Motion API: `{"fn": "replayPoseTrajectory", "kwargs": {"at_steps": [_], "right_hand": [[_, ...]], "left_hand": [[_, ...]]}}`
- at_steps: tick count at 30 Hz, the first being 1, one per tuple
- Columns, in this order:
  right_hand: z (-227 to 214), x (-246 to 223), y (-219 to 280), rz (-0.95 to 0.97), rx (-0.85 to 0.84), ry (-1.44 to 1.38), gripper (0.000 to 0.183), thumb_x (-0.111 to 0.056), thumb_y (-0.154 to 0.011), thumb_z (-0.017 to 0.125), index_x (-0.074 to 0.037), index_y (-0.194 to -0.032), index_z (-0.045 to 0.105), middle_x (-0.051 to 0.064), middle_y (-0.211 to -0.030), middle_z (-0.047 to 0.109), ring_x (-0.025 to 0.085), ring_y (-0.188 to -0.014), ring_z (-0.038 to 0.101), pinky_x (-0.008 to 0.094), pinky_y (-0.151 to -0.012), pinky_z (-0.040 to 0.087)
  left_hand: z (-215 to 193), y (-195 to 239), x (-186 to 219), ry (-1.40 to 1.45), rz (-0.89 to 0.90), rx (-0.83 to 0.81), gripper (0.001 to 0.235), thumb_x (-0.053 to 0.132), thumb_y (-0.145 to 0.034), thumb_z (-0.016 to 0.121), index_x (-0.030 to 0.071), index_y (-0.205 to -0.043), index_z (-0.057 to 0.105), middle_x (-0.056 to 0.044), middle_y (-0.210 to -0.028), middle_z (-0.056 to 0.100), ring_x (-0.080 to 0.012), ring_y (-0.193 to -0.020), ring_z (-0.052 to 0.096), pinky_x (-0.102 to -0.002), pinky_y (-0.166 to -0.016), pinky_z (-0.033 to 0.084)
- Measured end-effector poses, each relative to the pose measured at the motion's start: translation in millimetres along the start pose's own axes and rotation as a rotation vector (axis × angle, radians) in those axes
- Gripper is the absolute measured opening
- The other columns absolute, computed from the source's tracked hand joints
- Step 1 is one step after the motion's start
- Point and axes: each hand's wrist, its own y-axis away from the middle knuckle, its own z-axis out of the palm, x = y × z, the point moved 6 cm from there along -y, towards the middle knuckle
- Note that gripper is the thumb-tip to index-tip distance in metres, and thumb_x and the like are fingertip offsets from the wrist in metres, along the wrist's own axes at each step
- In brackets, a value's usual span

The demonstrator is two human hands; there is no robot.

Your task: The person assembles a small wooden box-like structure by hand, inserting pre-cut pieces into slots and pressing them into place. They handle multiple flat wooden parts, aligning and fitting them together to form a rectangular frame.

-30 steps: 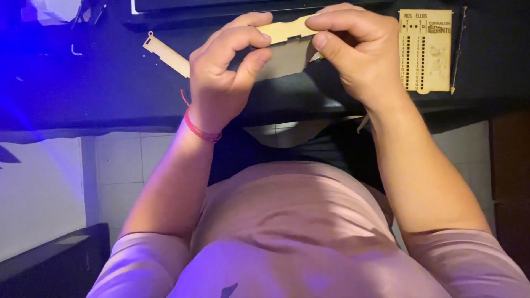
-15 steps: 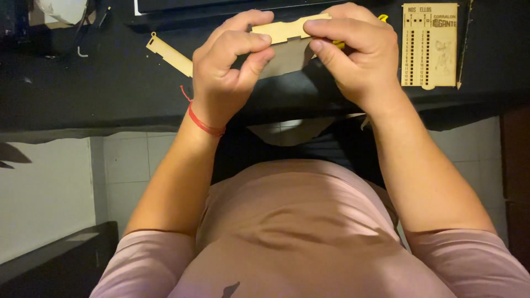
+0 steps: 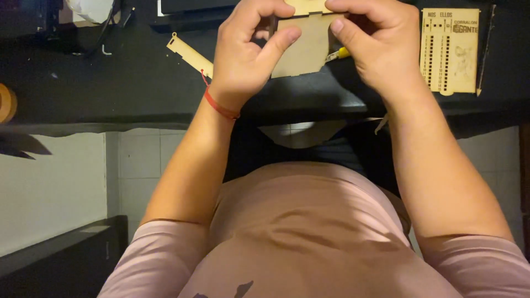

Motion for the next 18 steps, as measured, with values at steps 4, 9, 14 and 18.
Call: {"fn": "replayPoseTrajectory", "kwargs": {"at_steps": [4, 9, 14, 18], "right_hand": [[1.6, 8.4, -0.8, 0.03, 0.004, -0.123, 0.011, 0.0, -0.109, 0.071, 0.0, -0.12, 0.068, 0.009, -0.113, 0.068, 0.017, -0.102, 0.063, 0.031, -0.089, 0.053], [5.4, 20.0, 2.5, 0.125, 0.037, -0.274, 0.012, -0.007, -0.104, 0.074, -0.006, -0.11, 0.063, 0.003, -0.101, 0.065, 0.01, -0.091, 0.06, 0.025, -0.082, 0.051], [5.3, 40.4, 11.7, 0.155, 0.147, -0.491, 0.029, 0.0, -0.097, 0.075, -0.01, -0.111, 0.052, 0.007, -0.1, 0.064, 0.013, -0.088, 0.063, 0.025, -0.082, 0.053], [4.2, 21.5, 11.4, 0.15, 0.122, -0.444, 0.029, 0.002, -0.1, 0.07, -0.005, -0.122, 0.053, 0.007, -0.102, 0.063, 0.012, -0.092, 0.062, 0.023, -0.084, 0.053]], "left_hand": [[0.6, -2.9, -2.8, -0.042, -0.019, -0.003, 0.015, 0.012, -0.094, 0.076, 0.012, -0.106, 0.066, -0.002, -0.095, 0.059, -0.0136, -0.076, 0.051, -0.026, -0.071, 0.044], [-2.1, -2.6, 10.2, -0.076, 0.044, -0.022, 0.013, 0.01, -0.096, 0.074, 0.009, -0.106, 0.065, -0.005, -0.1, 0.064, -0.0171, -0.085, 0.057, -0.029, -0.077, 0.047], [2.9, -3.8, 17.7, -0.062, 0.156, -0.038, 0.014, 0.005, -0.097, 0.072, 0.004, -0.104, 0.06, -0.016, -0.109, 0.065, -0.0295, -0.101, 0.063, -0.038, -0.09, 0.047], [3.8, -1.5, 15.6, -0.024, 0.092, -0.023, 0.014, 0.003, -0.097, 0.072, 0.007, -0.104, 0.06, -0.013, -0.111, 0.062, -0.0214, -0.093, 0.059, -0.03, -0.076, 0.045]]}}
